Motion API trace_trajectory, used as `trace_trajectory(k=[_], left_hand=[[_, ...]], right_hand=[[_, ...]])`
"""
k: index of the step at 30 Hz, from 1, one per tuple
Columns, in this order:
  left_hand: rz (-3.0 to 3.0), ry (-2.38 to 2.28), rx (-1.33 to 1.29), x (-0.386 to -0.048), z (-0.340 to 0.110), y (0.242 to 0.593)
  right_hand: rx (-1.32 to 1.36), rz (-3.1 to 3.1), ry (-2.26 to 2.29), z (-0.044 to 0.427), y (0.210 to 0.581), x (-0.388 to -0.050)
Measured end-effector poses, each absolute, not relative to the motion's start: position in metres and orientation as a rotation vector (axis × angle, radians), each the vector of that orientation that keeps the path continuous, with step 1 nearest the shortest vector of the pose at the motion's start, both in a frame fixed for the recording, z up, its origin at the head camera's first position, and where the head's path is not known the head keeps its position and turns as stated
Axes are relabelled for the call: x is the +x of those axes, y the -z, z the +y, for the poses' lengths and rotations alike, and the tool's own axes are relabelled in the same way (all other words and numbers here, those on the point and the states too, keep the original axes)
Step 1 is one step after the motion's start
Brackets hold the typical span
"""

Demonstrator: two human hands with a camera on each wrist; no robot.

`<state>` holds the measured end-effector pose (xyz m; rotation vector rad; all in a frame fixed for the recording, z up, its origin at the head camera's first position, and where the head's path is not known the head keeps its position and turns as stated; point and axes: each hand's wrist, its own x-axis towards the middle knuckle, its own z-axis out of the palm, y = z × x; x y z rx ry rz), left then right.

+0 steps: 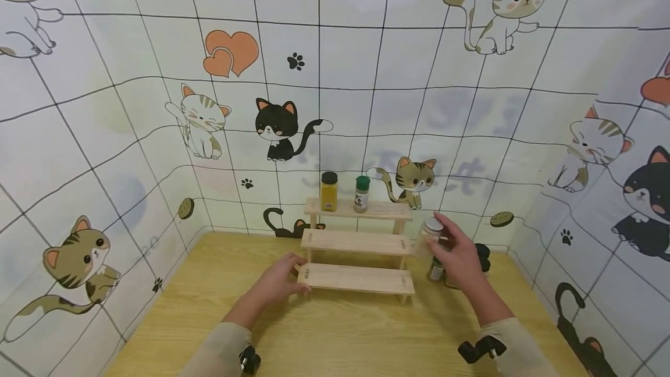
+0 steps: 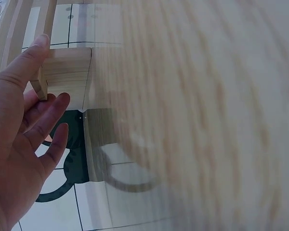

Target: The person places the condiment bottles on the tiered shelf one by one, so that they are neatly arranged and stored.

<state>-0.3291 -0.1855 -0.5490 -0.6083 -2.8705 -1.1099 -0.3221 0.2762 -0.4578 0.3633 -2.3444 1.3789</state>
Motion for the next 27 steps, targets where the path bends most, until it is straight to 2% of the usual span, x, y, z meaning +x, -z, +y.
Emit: trace_trajectory(k=[27], left_hand=[[-2.857, 1.114, -0.616, -0.33, -0.189, 0.553]], right_hand=[[0.671, -2.371, -1.552, 0.249, 0.404, -0.397]])
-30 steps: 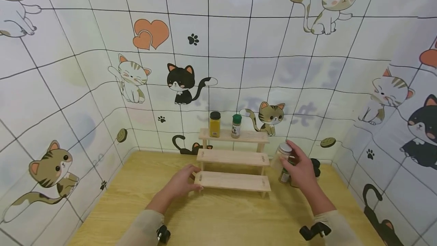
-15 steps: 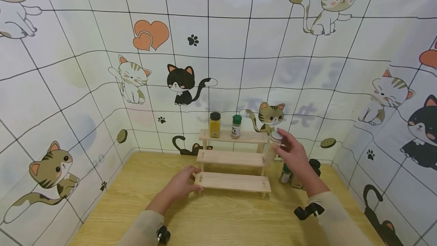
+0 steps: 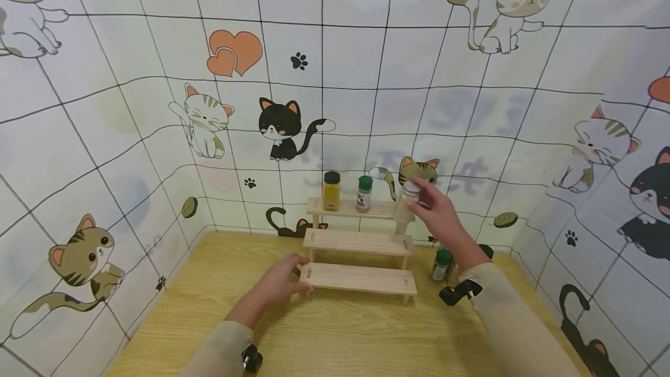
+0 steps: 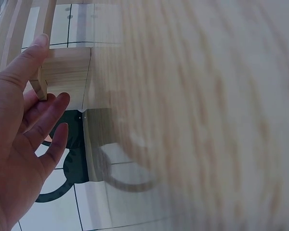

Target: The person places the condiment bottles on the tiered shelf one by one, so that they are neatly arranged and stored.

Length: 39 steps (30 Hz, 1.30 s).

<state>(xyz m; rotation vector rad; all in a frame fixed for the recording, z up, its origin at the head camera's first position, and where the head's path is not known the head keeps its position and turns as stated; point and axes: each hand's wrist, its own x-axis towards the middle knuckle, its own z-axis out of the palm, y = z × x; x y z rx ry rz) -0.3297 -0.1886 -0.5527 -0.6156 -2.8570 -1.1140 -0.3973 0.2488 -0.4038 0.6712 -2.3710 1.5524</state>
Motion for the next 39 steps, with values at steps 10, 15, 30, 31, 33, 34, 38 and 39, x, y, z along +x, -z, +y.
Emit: trace_trajectory(k=[10, 15, 30, 31, 33, 34, 38, 39], left_hand=[[-2.863, 1.103, -0.634, -0.33, -0.187, 0.555], [-2.867, 1.099, -0.61, -0.333, -0.189, 0.556], [-2.86, 1.115, -0.62, -0.331, -0.189, 0.556], [-2.86, 1.118, -0.618, -0.331, -0.189, 0.556], [-2.86, 1.126, -0.617, -0.331, -0.189, 0.555], [-2.86, 1.128, -0.616, -0.331, -0.189, 0.555], [-2.855, 1.14, -0.61, -0.332, -0.189, 0.555], [-2.852, 1.146, -0.61, -0.332, -0.189, 0.555]], right_hand=[[0.702, -2.428, -1.563, 0.237, 0.394, -0.421], [0.727, -2.441, -1.602, 0.23, 0.39, -0.434], [0.736, -2.515, -1.601, 0.234, 0.396, -0.44], [0.734, -2.513, -1.602, 0.235, 0.397, -0.44], [0.737, -2.512, -1.601, 0.236, 0.399, -0.442], [0.741, -2.509, -1.602, 0.236, 0.399, -0.442], [0.753, -2.504, -1.606, 0.235, 0.4, -0.442], [0.752, -2.502, -1.608, 0.235, 0.4, -0.442]])
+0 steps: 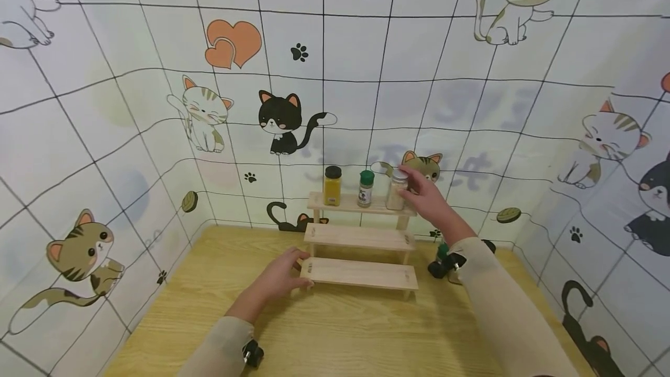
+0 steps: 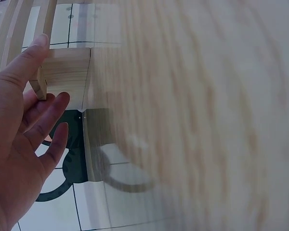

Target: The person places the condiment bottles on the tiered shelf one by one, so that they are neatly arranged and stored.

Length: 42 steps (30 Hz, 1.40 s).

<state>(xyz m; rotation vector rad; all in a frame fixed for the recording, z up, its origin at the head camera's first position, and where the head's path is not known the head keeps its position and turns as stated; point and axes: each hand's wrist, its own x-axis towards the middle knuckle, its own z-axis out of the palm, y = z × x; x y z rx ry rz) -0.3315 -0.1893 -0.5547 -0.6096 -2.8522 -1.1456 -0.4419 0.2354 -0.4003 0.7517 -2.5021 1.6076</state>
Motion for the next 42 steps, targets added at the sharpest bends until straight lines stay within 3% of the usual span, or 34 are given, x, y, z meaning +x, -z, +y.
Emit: trace_trajectory(k=[17, 42], left_hand=[[-2.868, 1.126, -0.591, -0.329, -0.185, 0.551], [-2.868, 1.144, -0.578, -0.334, -0.187, 0.56]], right_hand=[[0.729, -2.551, -1.507, 0.245, 0.4, -0.437], [0.51, -2.61, -1.349, 0.308, 0.431, -0.368]])
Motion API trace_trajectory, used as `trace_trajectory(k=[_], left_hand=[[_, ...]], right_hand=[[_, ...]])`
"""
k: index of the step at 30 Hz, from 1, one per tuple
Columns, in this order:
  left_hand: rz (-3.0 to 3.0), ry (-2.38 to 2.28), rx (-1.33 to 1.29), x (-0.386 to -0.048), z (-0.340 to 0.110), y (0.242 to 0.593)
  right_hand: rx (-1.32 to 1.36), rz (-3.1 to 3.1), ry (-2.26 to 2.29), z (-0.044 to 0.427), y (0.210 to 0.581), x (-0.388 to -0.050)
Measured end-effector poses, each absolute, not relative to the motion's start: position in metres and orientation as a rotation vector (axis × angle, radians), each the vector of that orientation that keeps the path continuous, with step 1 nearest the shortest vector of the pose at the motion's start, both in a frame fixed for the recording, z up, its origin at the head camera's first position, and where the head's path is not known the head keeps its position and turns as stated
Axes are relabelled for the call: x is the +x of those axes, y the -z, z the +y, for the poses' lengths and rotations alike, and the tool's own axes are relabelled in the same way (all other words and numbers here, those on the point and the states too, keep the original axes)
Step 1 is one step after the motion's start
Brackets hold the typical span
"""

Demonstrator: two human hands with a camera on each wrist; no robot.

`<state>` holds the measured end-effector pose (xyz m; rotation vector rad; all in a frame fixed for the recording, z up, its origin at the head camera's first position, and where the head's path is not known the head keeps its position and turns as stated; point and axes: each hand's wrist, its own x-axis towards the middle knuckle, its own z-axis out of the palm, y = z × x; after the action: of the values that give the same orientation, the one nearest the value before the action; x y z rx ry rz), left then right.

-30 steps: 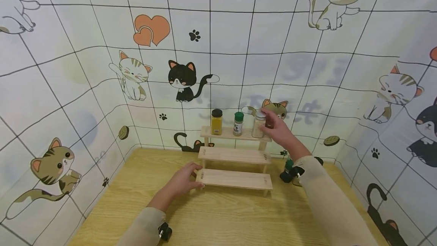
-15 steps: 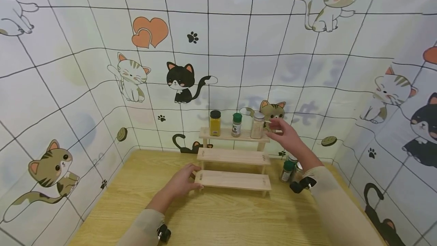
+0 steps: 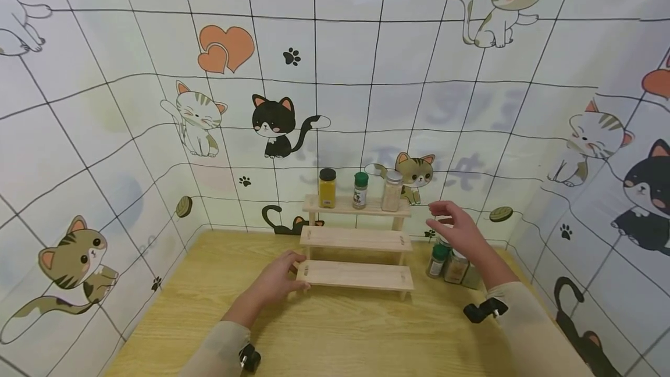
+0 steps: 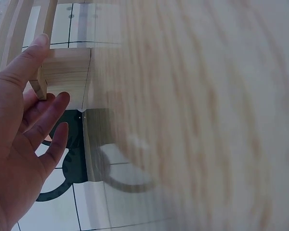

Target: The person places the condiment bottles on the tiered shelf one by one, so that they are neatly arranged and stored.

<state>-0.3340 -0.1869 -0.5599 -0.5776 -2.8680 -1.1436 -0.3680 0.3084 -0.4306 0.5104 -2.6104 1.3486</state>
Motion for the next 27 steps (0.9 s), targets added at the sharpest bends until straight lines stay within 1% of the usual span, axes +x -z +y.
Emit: trace_trajectory(k=[7, 13, 22, 27], left_hand=[[-2.865, 1.148, -0.57, -0.333, -0.187, 0.556], [-2.868, 1.153, -0.574, -0.331, -0.185, 0.555], [-2.881, 1.145, -0.552, -0.332, -0.185, 0.557], [-2.884, 1.132, -0.546, -0.333, -0.186, 0.559]], right_hand=[[0.478, -2.611, -1.259, 0.322, 0.437, -0.35], [0.44, -2.553, -1.156, 0.342, 0.454, -0.338], [0.084, -2.423, -1.177, 0.362, 0.491, -0.321], [-0.015, -2.389, -1.188, 0.365, 0.506, -0.316]])
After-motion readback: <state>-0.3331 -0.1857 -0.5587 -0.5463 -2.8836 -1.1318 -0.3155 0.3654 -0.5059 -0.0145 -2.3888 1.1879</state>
